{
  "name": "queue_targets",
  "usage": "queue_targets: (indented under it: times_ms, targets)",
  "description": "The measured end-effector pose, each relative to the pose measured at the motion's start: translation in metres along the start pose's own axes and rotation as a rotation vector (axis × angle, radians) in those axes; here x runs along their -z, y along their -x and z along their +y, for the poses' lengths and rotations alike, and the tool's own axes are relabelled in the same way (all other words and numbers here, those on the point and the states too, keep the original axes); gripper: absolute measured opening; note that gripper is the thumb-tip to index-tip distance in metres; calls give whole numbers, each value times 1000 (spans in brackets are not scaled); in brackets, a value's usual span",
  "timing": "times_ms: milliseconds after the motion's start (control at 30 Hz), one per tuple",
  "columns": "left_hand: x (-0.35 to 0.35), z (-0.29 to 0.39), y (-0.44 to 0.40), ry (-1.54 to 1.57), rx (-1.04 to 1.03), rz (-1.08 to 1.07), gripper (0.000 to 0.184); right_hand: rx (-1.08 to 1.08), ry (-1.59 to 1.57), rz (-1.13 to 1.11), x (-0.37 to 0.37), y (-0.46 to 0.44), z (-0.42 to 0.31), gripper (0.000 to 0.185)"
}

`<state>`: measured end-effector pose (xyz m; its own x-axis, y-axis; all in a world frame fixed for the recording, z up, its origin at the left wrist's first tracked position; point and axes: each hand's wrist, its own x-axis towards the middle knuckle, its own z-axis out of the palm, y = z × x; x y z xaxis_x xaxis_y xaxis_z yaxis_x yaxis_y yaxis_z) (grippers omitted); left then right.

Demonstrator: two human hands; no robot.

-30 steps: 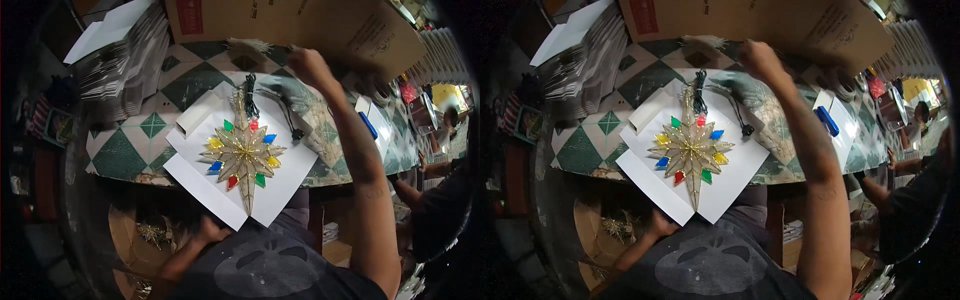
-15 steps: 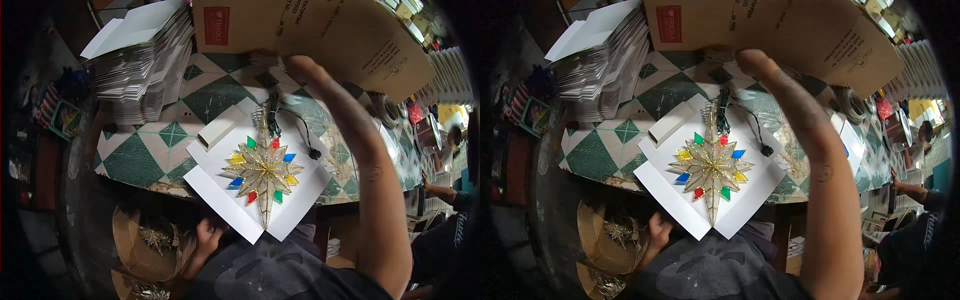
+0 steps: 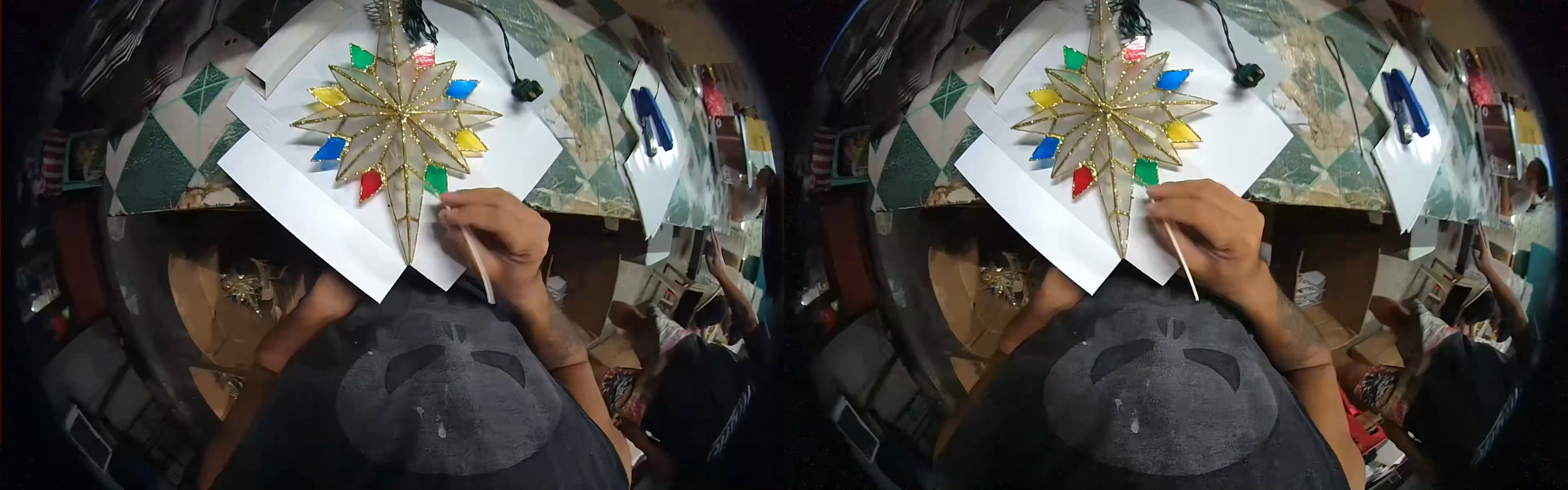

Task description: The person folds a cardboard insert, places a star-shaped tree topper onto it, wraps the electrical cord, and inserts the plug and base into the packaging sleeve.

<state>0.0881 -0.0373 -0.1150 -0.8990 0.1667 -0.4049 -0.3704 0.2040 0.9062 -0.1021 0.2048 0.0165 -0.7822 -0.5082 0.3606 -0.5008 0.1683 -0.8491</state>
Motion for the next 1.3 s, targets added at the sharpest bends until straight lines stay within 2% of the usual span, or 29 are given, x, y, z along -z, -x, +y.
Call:
queue_targets:
  times_ms: [133, 167, 200, 233, 333, 533, 833, 867, 1000, 1033, 1200, 1300]
  targets:
    - [10, -31, 15, -13, 6, 12, 58, 92, 32, -62, 5, 15, 2, 13]
    - [-40, 2, -126, -3, 3, 16, 59, 122, 53, -94, 6, 19, 3, 11]
    - [-46, -10, -127, 10, -1, 22, 59, 115, 51, -88, 6, 21, 4, 11]
    - [-51, -17, -126, 26, -5, 31, 60, 137, 80, -93, 6, 23, 6, 12]
    - [-10, -81, 15, 82, -19, 62, 62, 204, 168, -121, 6, 28, 8, 12]
    - [-18, -122, 13, 161, -60, 124, 65, 209, 233, -194, 10, 24, 1, 14]
    - [-60, -117, -36, 1927, -551, -99, 64, -154, 239, -347, 21, -11, -34, 16]
    - [-56, -115, -36, 1933, -551, -96, 64, -157, 241, -353, 19, -10, -34, 16]
    - [-29, -123, -25, 1602, 242, 32, 63, -172, -215, -168, 11, -3, -28, 22]
    - [-27, -122, -21, 1608, 240, 38, 63, -173, -217, -175, 9, -5, -28, 22]
    - [-20, -107, 15, 553, 150, -68, 66, -96, -51, -277, -2, -22, -33, 22]
    - [-26, -97, 32, -60, 85, -121, 68, -20, 375, -268, -9, -18, -47, 20]
